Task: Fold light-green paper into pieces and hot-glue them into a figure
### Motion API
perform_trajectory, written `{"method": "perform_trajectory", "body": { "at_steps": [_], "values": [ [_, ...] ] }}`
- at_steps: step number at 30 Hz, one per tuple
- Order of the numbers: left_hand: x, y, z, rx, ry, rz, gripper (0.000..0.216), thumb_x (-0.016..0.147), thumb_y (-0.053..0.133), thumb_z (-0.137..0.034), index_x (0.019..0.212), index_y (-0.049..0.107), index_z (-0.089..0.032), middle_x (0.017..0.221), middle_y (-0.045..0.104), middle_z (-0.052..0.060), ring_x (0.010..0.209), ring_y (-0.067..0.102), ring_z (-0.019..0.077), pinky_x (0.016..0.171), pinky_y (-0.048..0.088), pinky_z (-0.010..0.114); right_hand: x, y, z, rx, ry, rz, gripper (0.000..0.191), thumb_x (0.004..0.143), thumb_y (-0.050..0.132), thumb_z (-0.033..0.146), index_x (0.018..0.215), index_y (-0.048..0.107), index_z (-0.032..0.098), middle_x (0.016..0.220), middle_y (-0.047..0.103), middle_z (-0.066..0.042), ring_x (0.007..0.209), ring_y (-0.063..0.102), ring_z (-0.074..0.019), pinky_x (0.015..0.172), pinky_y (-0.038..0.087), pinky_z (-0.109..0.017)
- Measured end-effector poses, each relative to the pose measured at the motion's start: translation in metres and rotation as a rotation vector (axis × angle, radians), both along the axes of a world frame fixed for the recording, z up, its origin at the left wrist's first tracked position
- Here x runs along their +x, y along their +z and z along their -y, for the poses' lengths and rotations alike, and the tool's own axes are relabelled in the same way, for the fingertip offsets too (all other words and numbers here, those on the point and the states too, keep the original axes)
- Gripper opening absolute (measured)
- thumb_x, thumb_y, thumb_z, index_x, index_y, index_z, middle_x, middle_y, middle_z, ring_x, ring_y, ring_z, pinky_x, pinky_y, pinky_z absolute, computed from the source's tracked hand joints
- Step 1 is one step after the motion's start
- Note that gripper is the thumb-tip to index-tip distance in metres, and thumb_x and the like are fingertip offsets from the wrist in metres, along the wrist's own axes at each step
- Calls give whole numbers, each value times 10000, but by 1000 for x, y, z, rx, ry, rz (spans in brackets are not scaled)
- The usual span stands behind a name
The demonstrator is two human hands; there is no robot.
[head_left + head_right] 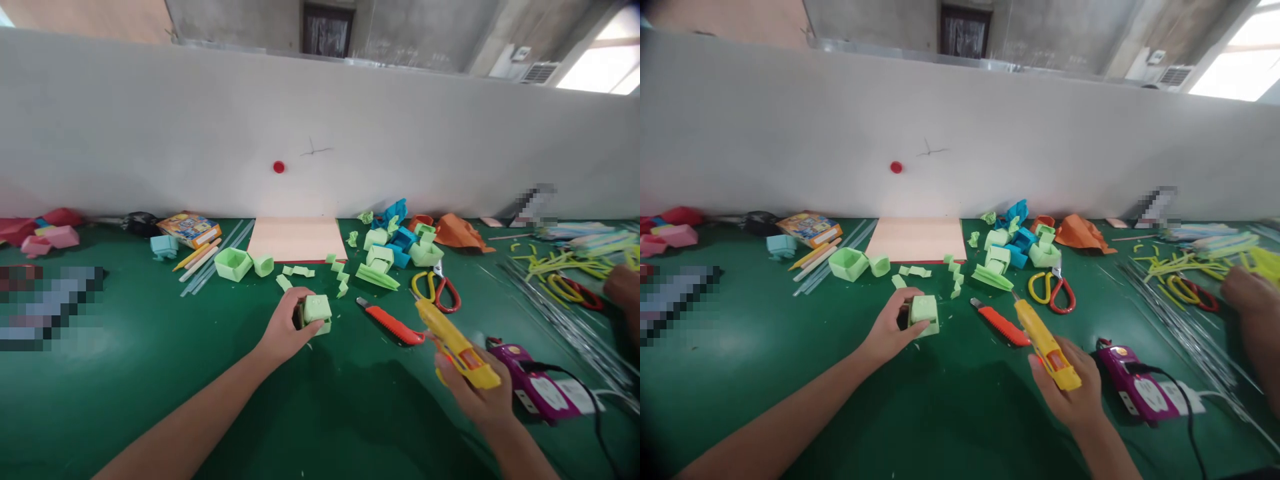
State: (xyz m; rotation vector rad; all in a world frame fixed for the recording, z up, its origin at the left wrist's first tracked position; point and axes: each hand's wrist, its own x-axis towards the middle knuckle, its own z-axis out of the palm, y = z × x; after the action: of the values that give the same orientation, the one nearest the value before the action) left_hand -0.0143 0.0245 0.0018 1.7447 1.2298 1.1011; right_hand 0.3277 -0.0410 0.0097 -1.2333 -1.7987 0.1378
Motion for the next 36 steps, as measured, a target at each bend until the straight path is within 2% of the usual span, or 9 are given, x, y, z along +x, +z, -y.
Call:
{"method": "perform_trajectory", "body": {
  "at_steps": [4,8,17,21,24,28,31,36],
  "values": [
    [1,1,-1,-6,3,1,396,829,699,-291,1187,535,-245,1217,586,92,1018,634,246,828,547,391,13,-3,16,-10,-29,229,133,919,644,326,897,659,196,729,711,-78,561,646,-212,510,490,-322],
    [2,1,-1,-20,2,3,399,841,695,-312,1197,528,-246,1233,580,96,986,647,231,791,559,370,11,-10,28,-65,-34,347,216,943,619,380,994,676,178,768,742,-91,612,689,-231,543,510,-326],
    [1,0,-2,-37,-1,-11,412,848,702,-338,1210,526,-249,1213,599,97,994,659,245,763,562,358,-25,-8,24,-157,159,423,252,975,561,388,1025,676,169,752,715,-73,610,652,-208,577,453,-321],
    [2,2,-2,-42,0,-13,417,842,706,-326,1210,526,-248,1216,599,98,991,656,244,753,560,354,-28,-9,17,-208,33,491,337,982,528,458,1023,703,173,725,704,-70,620,654,-224,578,420,-322],
    [2,2,-1,-42,-4,-12,412,841,709,-323,1202,526,-245,1207,603,97,997,651,245,752,559,353,-30,-8,9,-328,-76,498,380,976,504,506,866,684,190,638,666,-48,543,613,-210,526,370,-307],
    [2,3,0,-44,-1,-13,407,850,699,-324,1208,520,-249,1201,601,93,993,651,243,751,560,356,-32,-6,-3,-506,-193,452,506,958,468,589,590,472,240,474,530,-5,407,492,-167,451,268,-285],
    [2,4,0,-42,-2,-12,407,851,704,-327,1208,524,-252,1199,604,93,1008,650,249,751,559,354,-33,-5,-10,-562,-237,411,549,939,453,630,546,376,255,460,517,-11,399,481,-164,436,250,-282],
    [2,4,0,-35,-1,0,405,839,716,-328,1191,535,-243,1201,614,99,1000,653,253,743,556,352,-30,-2,-12,-588,-311,365,516,928,453,624,571,417,252,503,571,-26,437,515,-178,449,270,-279]
  ]
}}
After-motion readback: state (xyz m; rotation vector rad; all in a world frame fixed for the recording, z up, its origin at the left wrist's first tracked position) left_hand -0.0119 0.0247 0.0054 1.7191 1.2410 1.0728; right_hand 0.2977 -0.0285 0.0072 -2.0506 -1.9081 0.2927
